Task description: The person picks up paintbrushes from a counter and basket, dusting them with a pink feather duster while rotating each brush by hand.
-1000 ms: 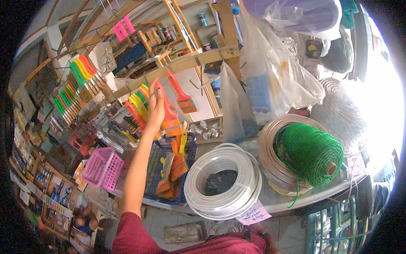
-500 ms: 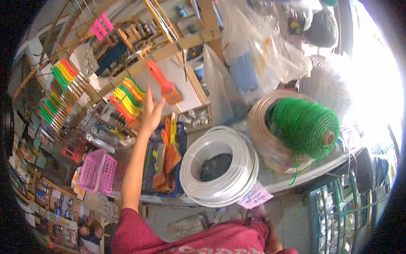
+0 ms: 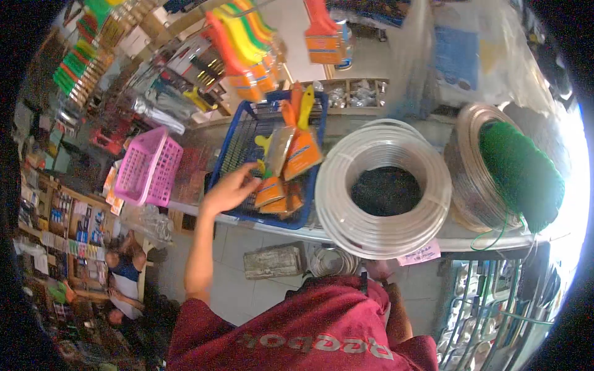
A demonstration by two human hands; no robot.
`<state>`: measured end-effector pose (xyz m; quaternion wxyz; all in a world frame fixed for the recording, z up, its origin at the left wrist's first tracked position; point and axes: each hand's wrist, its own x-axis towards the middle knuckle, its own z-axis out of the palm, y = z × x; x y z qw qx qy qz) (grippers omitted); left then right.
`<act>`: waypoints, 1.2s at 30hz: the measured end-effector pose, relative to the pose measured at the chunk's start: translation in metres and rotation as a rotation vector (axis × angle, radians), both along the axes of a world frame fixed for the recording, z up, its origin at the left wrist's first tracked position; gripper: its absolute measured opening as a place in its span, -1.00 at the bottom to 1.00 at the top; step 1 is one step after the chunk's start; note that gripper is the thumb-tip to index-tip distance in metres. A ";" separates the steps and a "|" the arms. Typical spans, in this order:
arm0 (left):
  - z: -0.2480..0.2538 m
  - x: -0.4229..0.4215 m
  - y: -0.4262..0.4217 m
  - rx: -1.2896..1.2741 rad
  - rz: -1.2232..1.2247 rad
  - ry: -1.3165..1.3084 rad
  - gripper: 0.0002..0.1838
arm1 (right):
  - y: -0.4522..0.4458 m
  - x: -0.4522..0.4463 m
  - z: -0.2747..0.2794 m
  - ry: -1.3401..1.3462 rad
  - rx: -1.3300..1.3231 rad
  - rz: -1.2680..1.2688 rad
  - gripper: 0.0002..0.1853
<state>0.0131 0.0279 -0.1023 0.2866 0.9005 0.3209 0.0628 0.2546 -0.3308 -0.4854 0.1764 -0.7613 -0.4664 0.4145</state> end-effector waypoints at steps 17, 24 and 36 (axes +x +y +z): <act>0.000 -0.080 0.015 -0.589 0.230 -0.714 -0.52 | -0.013 -0.081 0.041 -0.007 0.081 -0.041 -0.74; -0.007 -0.098 -0.066 -1.057 0.192 -1.495 -0.35 | 0.025 -0.113 0.152 0.003 0.565 -0.042 -0.84; -0.027 -0.068 -0.108 -1.143 0.166 -1.597 -0.30 | 0.056 -0.134 0.169 0.181 0.668 -0.427 -0.66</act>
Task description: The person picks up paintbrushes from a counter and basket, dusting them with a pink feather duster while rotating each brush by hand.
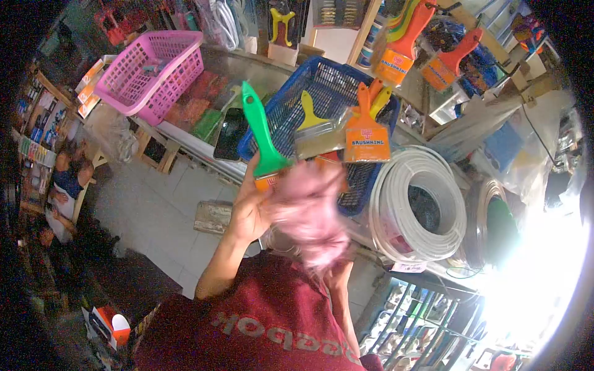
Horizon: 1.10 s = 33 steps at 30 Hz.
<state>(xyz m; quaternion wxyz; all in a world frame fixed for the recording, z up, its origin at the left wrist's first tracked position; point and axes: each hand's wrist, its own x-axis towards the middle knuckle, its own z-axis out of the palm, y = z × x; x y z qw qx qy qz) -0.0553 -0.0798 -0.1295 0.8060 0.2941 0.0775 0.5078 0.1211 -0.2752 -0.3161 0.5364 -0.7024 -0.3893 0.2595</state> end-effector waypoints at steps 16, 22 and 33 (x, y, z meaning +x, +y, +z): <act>0.021 0.012 -0.005 -0.090 -0.117 0.131 -0.40 | 0.014 -0.021 0.045 -0.166 0.041 0.012 -0.81; 0.013 0.013 -0.015 0.032 -0.045 -0.039 -0.40 | 0.003 -0.026 0.021 0.295 0.092 -0.065 -0.71; 0.002 0.012 -0.008 -0.007 -0.146 0.009 -0.43 | 0.003 -0.034 0.047 -0.142 -0.007 0.115 -0.77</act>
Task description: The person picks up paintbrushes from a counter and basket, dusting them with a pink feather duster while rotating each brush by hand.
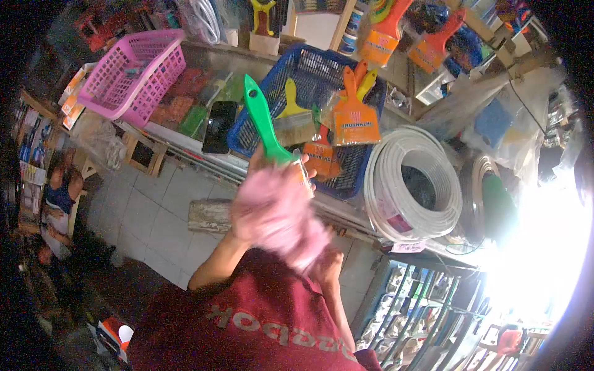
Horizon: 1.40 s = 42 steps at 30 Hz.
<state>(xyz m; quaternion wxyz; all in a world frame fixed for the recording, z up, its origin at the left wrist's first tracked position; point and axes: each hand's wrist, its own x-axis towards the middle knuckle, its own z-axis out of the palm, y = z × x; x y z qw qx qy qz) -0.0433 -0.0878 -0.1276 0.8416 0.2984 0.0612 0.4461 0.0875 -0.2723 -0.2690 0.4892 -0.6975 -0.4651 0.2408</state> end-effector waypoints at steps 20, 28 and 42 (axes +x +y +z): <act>0.016 0.013 -0.020 -0.026 0.037 -0.041 -0.42 | -0.006 -0.004 -0.035 0.072 0.133 -0.273 -0.84; 0.007 0.015 -0.012 0.072 0.003 -0.028 -0.43 | -0.001 0.014 0.001 -0.271 0.121 -0.002 -0.85; 0.012 0.024 -0.019 0.144 0.055 -0.006 -0.39 | -0.001 0.006 -0.019 -0.208 0.174 -0.432 -0.82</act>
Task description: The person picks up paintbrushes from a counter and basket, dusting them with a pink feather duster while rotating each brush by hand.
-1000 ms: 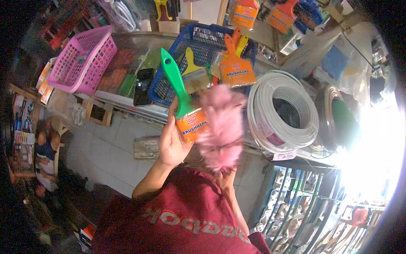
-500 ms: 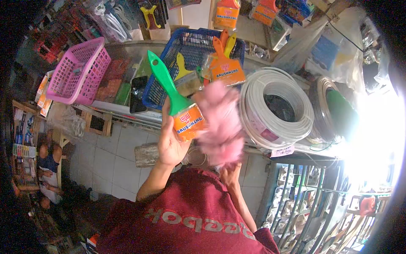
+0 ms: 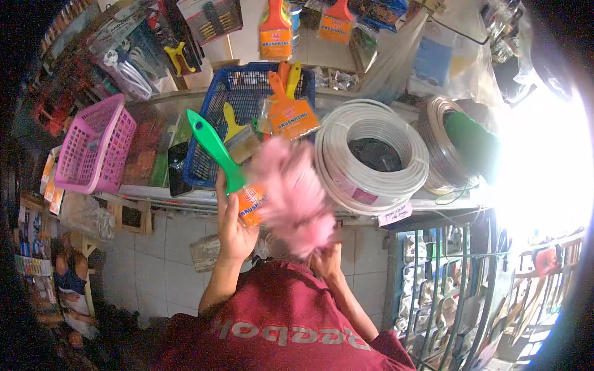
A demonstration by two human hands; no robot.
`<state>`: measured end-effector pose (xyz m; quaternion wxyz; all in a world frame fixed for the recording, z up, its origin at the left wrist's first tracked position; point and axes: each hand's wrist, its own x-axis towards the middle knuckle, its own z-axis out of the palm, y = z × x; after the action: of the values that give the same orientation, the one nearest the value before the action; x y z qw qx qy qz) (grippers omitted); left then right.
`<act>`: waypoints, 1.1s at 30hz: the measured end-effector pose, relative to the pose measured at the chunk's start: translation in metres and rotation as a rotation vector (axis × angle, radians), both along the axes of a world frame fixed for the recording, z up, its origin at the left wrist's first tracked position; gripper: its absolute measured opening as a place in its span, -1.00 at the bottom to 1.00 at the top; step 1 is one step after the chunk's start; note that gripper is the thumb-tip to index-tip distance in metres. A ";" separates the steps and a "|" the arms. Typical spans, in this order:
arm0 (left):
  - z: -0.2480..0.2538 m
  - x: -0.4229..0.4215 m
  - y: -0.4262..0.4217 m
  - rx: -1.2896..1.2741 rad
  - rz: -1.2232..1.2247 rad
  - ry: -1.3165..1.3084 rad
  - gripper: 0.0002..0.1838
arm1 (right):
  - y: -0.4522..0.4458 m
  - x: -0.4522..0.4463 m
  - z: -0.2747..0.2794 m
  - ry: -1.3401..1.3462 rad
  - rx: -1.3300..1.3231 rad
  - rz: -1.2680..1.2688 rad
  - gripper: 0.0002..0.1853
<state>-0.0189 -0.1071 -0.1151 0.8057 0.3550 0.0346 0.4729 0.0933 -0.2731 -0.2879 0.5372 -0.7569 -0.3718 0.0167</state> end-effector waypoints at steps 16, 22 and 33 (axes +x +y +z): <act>-0.008 0.012 -0.008 0.082 -0.064 -0.059 -0.31 | -0.034 0.021 -0.042 0.089 -0.192 0.232 -0.72; 0.014 0.005 -0.020 0.069 0.072 0.147 -0.35 | -0.017 -0.002 0.003 0.343 0.089 0.035 -0.86; 0.008 0.001 -0.016 0.325 -0.020 0.251 -0.29 | -0.033 0.007 0.039 0.072 -0.288 0.106 -0.80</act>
<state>-0.0183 -0.1229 -0.1074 0.7317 0.5368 0.0543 0.4166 0.1001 -0.3062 -0.2487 0.4344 -0.8043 -0.3855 0.1254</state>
